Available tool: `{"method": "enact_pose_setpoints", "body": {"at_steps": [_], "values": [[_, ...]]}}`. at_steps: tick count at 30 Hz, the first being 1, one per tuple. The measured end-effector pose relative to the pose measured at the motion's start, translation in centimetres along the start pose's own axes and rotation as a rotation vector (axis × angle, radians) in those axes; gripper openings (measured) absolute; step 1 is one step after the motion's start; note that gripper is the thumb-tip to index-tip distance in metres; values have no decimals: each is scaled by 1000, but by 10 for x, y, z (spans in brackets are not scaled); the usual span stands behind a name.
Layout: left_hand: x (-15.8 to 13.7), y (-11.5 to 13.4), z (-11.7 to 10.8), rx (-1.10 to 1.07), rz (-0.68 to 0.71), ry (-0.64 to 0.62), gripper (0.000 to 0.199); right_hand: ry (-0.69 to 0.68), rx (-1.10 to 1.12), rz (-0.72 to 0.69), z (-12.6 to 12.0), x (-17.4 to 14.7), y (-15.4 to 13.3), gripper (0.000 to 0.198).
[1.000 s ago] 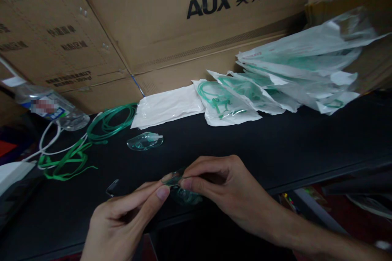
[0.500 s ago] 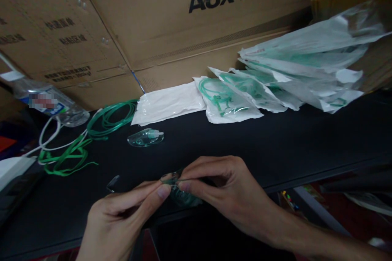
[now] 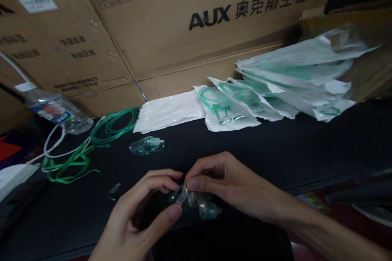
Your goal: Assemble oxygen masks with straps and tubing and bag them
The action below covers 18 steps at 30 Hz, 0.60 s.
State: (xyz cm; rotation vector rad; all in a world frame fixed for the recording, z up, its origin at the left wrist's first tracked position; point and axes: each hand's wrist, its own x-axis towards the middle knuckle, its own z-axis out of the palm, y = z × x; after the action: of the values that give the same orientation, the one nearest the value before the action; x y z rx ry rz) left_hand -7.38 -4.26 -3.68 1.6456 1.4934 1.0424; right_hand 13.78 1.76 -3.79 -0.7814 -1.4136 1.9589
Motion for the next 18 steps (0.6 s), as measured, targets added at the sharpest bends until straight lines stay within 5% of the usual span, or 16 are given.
{"method": "enact_pose_setpoints", "body": {"at_steps": [6, 12, 18], "values": [[-2, 7, 9, -188, -120, -187, 32, 13, 107, 63, 1, 9, -1, 40], [-1, 0, 17, -428, -343, 145, 46, 225, 198, -27, -1, 6, 8, 42], [4, -5, 21, -470, -229, 217, 42, 173, 429, 25, 9, -7, 26, 53]]}}
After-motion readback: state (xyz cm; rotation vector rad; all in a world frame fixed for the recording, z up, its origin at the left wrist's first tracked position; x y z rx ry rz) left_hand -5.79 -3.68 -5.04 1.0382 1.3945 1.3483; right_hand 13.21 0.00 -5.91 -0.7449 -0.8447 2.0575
